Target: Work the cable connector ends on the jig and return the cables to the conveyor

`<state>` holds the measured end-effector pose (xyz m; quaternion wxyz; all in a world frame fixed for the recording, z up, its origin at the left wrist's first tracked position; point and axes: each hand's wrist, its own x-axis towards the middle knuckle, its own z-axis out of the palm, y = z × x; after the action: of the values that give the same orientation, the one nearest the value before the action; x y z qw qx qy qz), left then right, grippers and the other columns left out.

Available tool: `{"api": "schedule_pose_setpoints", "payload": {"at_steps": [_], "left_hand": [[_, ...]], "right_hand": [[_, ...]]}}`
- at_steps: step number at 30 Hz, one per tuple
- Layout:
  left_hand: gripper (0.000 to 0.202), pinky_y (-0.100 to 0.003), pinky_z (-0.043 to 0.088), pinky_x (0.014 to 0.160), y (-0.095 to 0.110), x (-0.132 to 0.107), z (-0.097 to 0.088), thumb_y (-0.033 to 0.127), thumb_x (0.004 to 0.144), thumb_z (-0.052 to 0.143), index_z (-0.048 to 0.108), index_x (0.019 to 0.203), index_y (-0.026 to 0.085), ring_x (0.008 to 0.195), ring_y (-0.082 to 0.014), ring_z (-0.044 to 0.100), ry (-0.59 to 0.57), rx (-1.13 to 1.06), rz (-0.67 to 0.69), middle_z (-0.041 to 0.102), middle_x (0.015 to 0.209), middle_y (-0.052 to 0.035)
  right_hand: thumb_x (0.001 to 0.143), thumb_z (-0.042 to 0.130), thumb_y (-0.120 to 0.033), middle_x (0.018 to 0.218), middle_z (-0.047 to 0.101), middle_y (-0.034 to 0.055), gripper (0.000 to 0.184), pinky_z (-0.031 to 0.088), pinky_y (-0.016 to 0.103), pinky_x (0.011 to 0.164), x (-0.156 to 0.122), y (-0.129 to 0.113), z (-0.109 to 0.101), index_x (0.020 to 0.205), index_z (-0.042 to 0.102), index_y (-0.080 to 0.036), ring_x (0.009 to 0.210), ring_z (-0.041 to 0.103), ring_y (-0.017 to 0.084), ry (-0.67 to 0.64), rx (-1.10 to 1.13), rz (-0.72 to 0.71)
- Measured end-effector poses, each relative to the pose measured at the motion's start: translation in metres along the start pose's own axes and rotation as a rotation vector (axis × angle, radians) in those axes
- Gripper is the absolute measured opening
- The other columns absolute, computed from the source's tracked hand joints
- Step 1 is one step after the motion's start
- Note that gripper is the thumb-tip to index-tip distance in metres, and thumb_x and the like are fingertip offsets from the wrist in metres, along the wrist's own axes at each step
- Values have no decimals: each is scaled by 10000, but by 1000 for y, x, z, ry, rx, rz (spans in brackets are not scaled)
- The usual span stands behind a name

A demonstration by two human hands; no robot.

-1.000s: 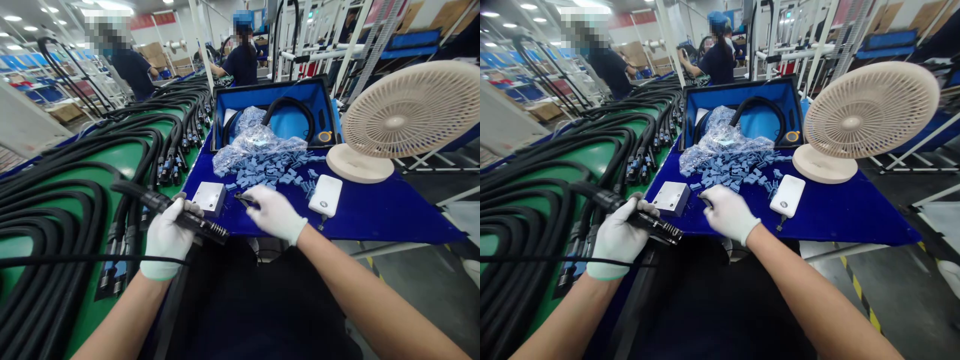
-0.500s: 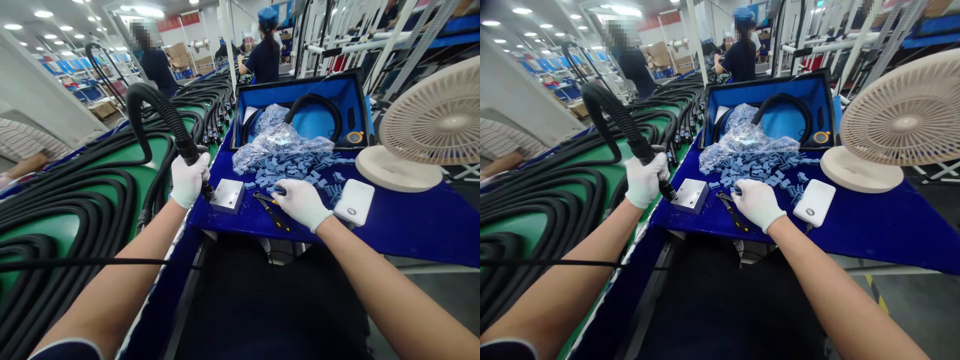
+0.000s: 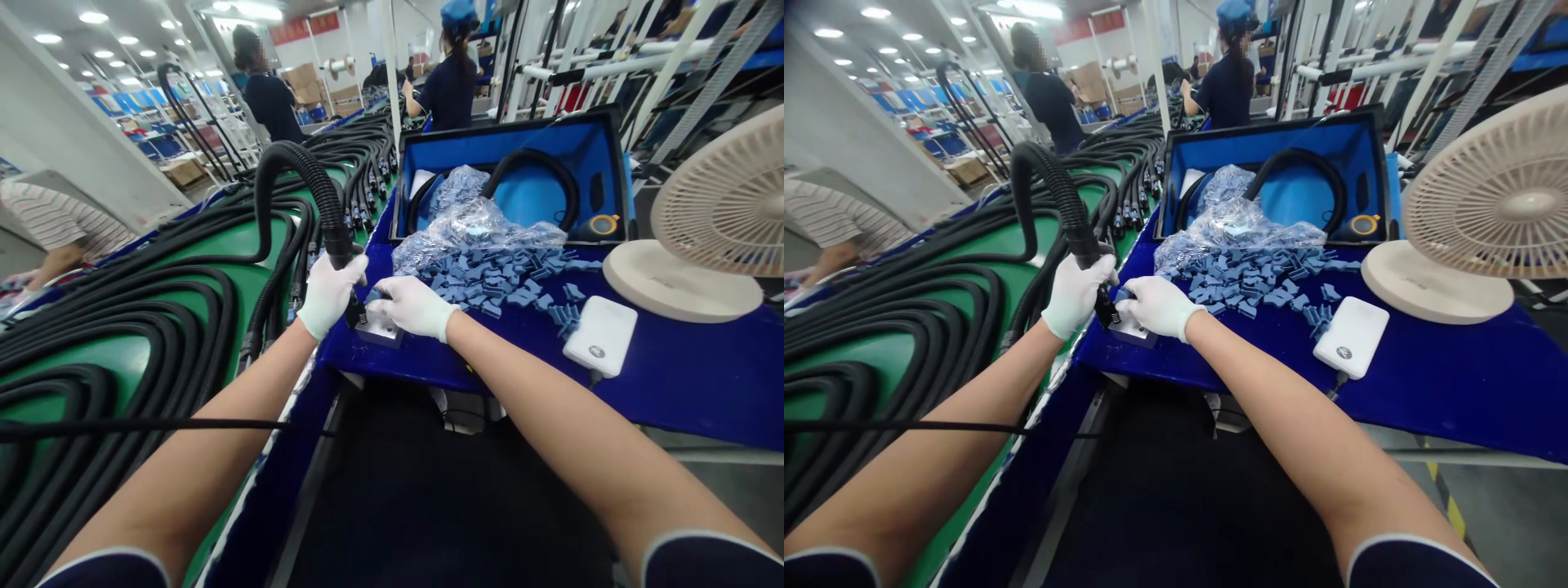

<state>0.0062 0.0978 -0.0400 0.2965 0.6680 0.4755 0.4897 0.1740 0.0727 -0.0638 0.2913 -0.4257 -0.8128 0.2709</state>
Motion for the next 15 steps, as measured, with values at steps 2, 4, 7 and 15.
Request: {"api": "schedule_pose_setpoints", "payload": {"at_steps": [2, 4, 7, 15], "left_hand": [[304, -309, 512, 731, -2, 1, -4, 348, 829, 671, 634, 1051, 145, 702, -170, 629, -12, 8, 10, 669, 753, -23], [305, -309, 515, 736, -4, 2, -6, 349, 836, 667, 638, 1054, 138, 730, -171, 626, -35, -7, 8, 676, 808, -32], [329, -315, 520, 774, -5, 0, -5, 374, 858, 664, 648, 1091, 142, 790, -177, 633, -50, -12, 22, 682, 872, -40], [330, -252, 536, 642, -6, -7, -38, 493, 906, 630, 569, 1045, 200, 651, -119, 631, 95, -202, 11, 669, 865, -27]], "right_hand": [[893, 614, -339, 714, 622, 21, 231, 353, 276, 639, 15, 0, 5, 770, 643, -146, 663, 498, 143, -14, -16, -9], [869, 641, -371, 677, 607, 11, 264, 343, 270, 612, 26, 4, 9, 740, 646, -141, 633, 487, 131, -45, 0, 2], [833, 667, -444, 648, 590, -5, 323, 352, 254, 581, 33, 14, 14, 733, 679, -137, 612, 492, 121, -69, 68, 35], [764, 745, -546, 716, 714, 27, 383, 462, 246, 591, 25, 16, 17, 810, 753, -167, 611, 603, 142, -91, 211, 145]]}}
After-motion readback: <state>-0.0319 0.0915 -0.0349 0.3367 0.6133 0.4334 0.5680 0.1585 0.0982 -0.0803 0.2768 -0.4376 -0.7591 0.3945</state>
